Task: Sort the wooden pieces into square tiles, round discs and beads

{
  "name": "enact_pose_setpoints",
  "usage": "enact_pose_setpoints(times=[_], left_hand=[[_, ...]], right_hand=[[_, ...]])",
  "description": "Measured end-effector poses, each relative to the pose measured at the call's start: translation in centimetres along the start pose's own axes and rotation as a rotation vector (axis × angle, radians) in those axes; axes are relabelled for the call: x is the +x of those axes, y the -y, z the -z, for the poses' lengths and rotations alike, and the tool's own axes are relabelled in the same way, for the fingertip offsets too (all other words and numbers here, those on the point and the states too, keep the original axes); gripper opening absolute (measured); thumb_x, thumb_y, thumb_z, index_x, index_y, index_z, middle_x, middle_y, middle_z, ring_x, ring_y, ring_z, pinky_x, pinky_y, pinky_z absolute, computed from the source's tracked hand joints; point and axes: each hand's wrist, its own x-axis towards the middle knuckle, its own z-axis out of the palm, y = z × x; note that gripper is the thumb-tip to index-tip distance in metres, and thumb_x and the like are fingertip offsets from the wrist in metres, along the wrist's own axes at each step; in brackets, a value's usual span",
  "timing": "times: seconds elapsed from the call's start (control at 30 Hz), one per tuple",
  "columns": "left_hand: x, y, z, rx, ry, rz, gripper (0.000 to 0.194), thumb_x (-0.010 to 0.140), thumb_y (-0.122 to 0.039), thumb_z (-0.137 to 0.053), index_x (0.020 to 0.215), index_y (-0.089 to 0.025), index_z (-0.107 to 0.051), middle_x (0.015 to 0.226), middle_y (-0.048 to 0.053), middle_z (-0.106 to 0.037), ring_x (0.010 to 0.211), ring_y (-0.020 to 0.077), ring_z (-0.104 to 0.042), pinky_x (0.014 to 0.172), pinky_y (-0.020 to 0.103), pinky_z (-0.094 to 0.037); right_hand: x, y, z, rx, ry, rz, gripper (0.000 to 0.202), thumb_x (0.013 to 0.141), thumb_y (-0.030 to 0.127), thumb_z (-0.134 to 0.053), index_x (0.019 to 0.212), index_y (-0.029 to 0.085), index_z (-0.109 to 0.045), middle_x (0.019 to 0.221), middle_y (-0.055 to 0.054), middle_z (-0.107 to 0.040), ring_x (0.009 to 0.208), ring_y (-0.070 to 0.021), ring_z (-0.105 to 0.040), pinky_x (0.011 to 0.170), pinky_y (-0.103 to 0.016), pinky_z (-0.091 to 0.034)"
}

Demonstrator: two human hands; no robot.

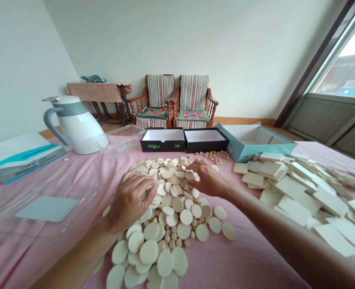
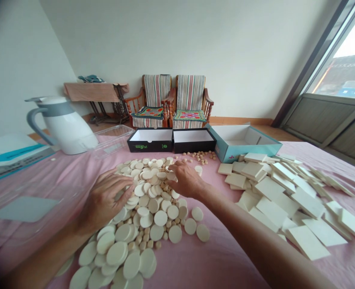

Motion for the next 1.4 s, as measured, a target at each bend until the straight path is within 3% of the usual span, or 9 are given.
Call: enact_pose_setpoints(times=[0.2, 0.37, 0.5, 0.6, 0.87, 1.17, 1.4], left_hand=[[0.0, 0.0, 0.1, 0.001, -0.009, -0.003, 0.008, 0.087, -0.021, -0.054, 0.087, -0.02, -0.062, 0.087, 0.002, -0.07, 0.086, 0.0192, -0.063, 0.095, 0.043, -0.042], [0.0, -0.1, 0.1, -0.005, -0.008, -0.001, 0.009, 0.087, -0.021, -0.054, 0.087, -0.02, -0.062, 0.088, 0.002, -0.07, 0.086, 0.0189, -0.064, 0.096, 0.043, -0.041], [0.0, -0.1, 0.1, -0.006, -0.001, 0.005, 0.008, 0.086, -0.021, -0.054, 0.086, -0.02, -0.063, 0.088, 0.002, -0.07, 0.086, 0.019, -0.064, 0.095, 0.042, -0.042], [0.0, -0.1, 0.1, -0.008, -0.005, 0.013, 0.009, 0.086, -0.021, -0.054, 0.085, -0.02, -0.063, 0.087, 0.002, -0.07, 0.086, 0.0186, -0.064, 0.096, 0.042, -0.042], [0.1, -0.2, 0.0, -0.008, 0.005, 0.013, 0.009, 0.087, -0.021, -0.054, 0.087, -0.02, -0.063, 0.088, 0.002, -0.07, 0.086, 0.0187, -0.064, 0.098, 0.043, -0.041], [0.1, -0.2, 0.0, -0.011, 0.0, 0.012, 0.01, 0.087, -0.021, -0.053, 0.086, -0.02, -0.063, 0.088, 0.002, -0.07, 0.086, 0.0188, -0.064, 0.097, 0.043, -0.041], [0.1, -0.1, 0.1, -0.01, -0.007, 0.012, 0.009, 0.087, -0.02, -0.053, 0.086, -0.02, -0.063, 0.087, 0.002, -0.07, 0.086, 0.0186, -0.064, 0.097, 0.042, -0.041]], right_hand=[[-0.2, -0.9, -0.3, 0.017, -0.049, -0.003, 0.019, 0.077, 0.016, -0.06, 0.096, 0.016, -0.066, 0.092, -0.008, -0.064, 0.088, -0.0194, -0.058, 0.078, -0.029, -0.043], [-0.9, -4.9, 2.0, 0.008, -0.17, -0.137, 0.024, 0.074, 0.016, -0.059, 0.097, 0.016, -0.067, 0.093, -0.007, -0.066, 0.083, -0.0175, -0.058, 0.074, -0.027, -0.043], [-1.4, -8.3, 2.6, -0.016, -0.132, -0.22, 0.026, 0.071, 0.019, -0.061, 0.096, 0.018, -0.069, 0.09, -0.005, -0.068, 0.08, -0.0176, -0.06, 0.074, -0.027, -0.043], [-1.8, -9.5, 2.4, 0.006, -0.09, -0.232, 0.026, 0.071, 0.021, -0.06, 0.094, 0.018, -0.07, 0.092, -0.005, -0.07, 0.08, -0.0178, -0.061, 0.074, -0.027, -0.044], [-1.9, -9.5, 2.4, 0.014, -0.051, -0.231, 0.023, 0.071, 0.024, -0.06, 0.091, 0.018, -0.069, 0.091, -0.005, -0.071, 0.08, -0.0175, -0.063, 0.077, -0.027, -0.045], [-1.3, -8.7, 1.8, -0.085, 0.09, -0.23, 0.038, 0.07, 0.023, -0.064, 0.107, 0.018, -0.065, 0.105, -0.009, -0.069, 0.096, -0.023, -0.062, 0.081, -0.029, -0.044], [-0.7, -7.9, 1.2, -0.106, 0.18, -0.216, 0.019, 0.07, 0.012, -0.058, 0.085, 0.017, -0.068, 0.092, -0.007, -0.07, 0.093, -0.0208, -0.061, 0.082, -0.027, -0.042]])
